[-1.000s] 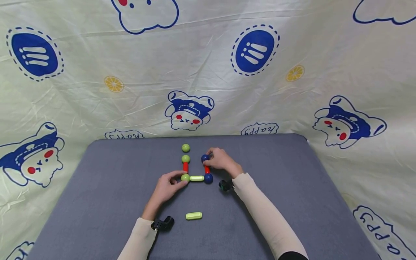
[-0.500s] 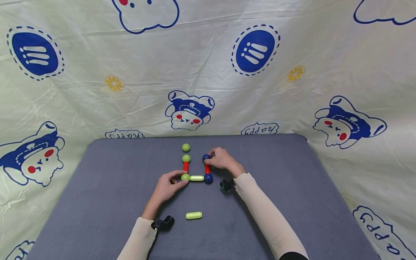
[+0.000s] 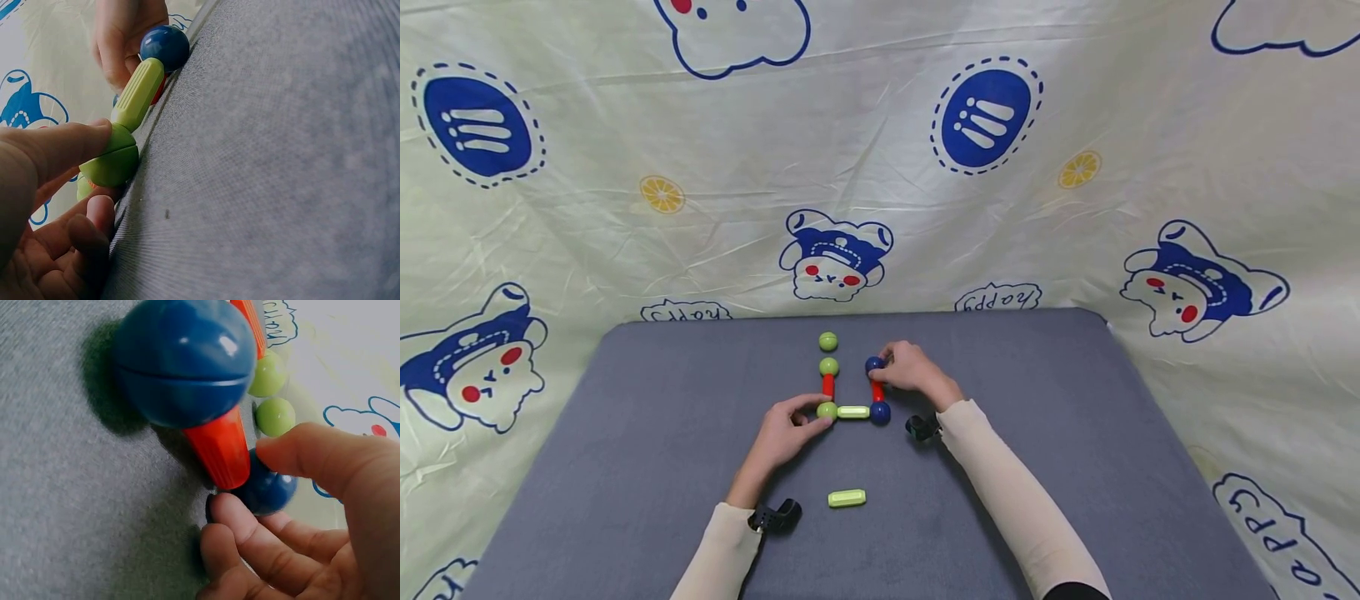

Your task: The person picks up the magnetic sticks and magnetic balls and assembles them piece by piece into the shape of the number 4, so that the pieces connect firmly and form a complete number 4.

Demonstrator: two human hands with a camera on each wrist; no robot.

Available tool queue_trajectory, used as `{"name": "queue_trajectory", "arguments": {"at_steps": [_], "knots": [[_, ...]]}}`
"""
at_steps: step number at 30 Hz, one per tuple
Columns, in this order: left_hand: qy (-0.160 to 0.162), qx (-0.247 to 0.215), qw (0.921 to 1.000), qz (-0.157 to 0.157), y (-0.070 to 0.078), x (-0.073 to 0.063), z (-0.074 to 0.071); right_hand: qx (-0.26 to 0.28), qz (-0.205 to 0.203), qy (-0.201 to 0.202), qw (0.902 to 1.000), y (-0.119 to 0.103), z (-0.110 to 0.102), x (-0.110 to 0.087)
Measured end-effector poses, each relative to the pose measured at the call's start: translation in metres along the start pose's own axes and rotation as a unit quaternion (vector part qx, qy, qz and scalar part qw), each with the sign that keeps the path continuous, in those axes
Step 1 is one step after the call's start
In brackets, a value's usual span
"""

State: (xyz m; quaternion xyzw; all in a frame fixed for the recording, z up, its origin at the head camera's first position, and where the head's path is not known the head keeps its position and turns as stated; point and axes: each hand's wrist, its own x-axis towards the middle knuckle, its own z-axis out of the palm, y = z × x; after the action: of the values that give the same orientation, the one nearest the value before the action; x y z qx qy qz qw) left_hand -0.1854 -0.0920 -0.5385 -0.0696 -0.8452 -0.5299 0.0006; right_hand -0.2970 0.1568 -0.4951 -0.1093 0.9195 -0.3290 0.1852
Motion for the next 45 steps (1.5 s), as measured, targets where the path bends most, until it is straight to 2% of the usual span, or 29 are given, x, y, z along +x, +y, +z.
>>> {"name": "queue_trajectory", "arguments": {"at_steps": [5, 17, 35, 45], "knots": [[0.001, 0.003, 1.0, -0.004, -0.001, 0.0, 0.0, -0.017, -0.011, 0.0, 0.9998, -0.001, 0.003, 0.001], [0.0, 0.0, 1.0, -0.005, -0.001, -0.001, -0.001, -0.009, -0.025, 0.005, 0.9996, 0.0, 0.005, 0.002], [0.005, 0.012, 0.9999, 0.002, -0.001, 0.0, 0.0, 0.043, -0.024, 0.017, 0.9987, 0.001, 0.004, -0.009], [0.004, 0.011, 0.9999, 0.012, -0.001, 0.0, 0.0, 0.047, -0.021, 0.028, 0.9983, 0.006, 0.006, -0.005]]}}
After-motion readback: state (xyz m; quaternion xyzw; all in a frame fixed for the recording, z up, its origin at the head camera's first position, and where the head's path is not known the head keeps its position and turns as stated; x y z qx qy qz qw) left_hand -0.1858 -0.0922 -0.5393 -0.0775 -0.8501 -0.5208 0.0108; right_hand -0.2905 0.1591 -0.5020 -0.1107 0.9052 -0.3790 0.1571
